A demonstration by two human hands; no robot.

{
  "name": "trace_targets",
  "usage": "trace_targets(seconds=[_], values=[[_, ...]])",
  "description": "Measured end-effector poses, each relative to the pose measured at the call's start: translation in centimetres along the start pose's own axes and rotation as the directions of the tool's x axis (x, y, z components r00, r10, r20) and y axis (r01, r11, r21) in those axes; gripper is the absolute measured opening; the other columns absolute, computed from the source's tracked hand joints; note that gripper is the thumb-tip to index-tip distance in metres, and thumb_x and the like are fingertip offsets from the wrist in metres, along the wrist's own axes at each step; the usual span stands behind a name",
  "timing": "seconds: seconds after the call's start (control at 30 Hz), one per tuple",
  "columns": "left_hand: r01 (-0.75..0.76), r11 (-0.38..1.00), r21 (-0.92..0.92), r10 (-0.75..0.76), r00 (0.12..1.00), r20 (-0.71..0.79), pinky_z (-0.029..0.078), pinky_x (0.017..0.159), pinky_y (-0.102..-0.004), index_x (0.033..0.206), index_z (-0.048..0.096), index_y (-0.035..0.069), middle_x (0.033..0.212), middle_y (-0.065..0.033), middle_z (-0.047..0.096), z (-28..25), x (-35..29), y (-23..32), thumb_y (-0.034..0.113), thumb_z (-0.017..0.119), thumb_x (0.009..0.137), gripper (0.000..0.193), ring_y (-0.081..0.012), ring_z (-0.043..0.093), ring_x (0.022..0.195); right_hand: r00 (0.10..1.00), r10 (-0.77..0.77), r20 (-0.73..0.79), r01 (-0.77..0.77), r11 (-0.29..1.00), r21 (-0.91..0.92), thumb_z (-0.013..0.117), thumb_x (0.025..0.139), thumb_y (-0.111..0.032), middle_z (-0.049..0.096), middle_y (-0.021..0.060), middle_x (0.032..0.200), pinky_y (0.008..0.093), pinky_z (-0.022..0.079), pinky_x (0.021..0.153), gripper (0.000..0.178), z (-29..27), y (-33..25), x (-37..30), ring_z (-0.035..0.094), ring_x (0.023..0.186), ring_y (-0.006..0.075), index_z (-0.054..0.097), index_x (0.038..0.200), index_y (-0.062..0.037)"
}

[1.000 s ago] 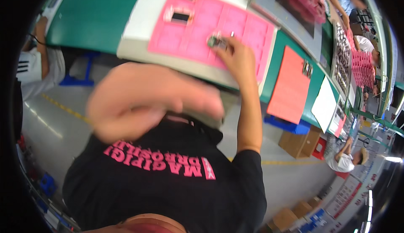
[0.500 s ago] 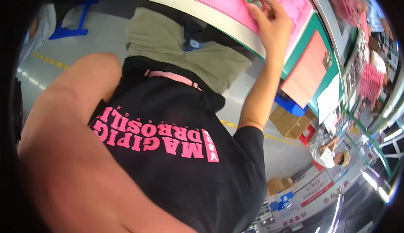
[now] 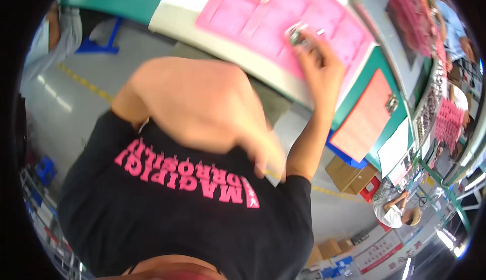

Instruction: Assembling electronic circuit boards by connecting batteries and organizing them into trays.

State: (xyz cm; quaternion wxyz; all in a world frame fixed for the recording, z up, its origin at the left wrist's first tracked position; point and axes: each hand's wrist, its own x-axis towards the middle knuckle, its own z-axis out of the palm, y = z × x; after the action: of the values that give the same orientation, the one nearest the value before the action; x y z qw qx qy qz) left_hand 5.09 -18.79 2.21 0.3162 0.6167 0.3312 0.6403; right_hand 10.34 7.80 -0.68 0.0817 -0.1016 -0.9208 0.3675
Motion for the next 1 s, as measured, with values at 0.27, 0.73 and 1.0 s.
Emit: trace_targets(seconds=[0.27, 0.73, 1.0], values=[[0.479, 0.346, 0.807, 0.103, 0.835, -0.54, 0.053, 0.102, -0.0378, 0.144, 0.065, 0.009, 0.13, -0.0057, 0.072, -6.7, 0.4, -8.4, 0.009, 0.08, 0.08, 0.065, -0.0252, 0.067, 0.11, 0.979, 0.031, 0.203, -0.024, 0.999, -0.038, 0.084, 0.085, -0.007, 0.05, -0.0023, 0.068, 0.0263, 0.037, 0.058, 0.038, -0.8, -2.3, 3.1, 0.039, 0.06, 0.0108, 0.081, 0.123, -0.0057], [0.6, 0.469, 0.648, -0.061, 0.754, -0.654, 0.053, 0.098, -0.0381, 0.143, 0.066, 0.011, 0.123, -0.007, 0.072, -8.1, 2.9, -9.8, 0.012, 0.089, 0.073, 0.073, -0.0259, 0.066, 0.107, 0.977, -0.156, 0.144, 0.178, 0.972, -0.155, 0.083, 0.087, -0.01, 0.072, 0.0042, 0.079, 0.0309, 0.047, 0.058, 0.035, -1.9, -0.3, 4.8, 0.058, 0.059, 0.0169, 0.077, 0.121, -0.0074], [0.553, 0.47, 0.688, 0.034, 0.768, -0.64, 0.054, 0.093, -0.038, 0.141, 0.067, 0.01, 0.122, -0.0072, 0.072, -6.8, 3.5, -10.2, 0.014, 0.088, 0.075, 0.069, -0.0263, 0.067, 0.102, 0.968, -0.233, 0.092, 0.244, 0.961, -0.131, 0.082, 0.088, -0.011, 0.078, 0.0066, 0.088, 0.0322, 0.051, 0.059, 0.034, -2.2, 0.8, 3.6, 0.068, 0.064, 0.0214, 0.074, 0.121, -0.0096]])
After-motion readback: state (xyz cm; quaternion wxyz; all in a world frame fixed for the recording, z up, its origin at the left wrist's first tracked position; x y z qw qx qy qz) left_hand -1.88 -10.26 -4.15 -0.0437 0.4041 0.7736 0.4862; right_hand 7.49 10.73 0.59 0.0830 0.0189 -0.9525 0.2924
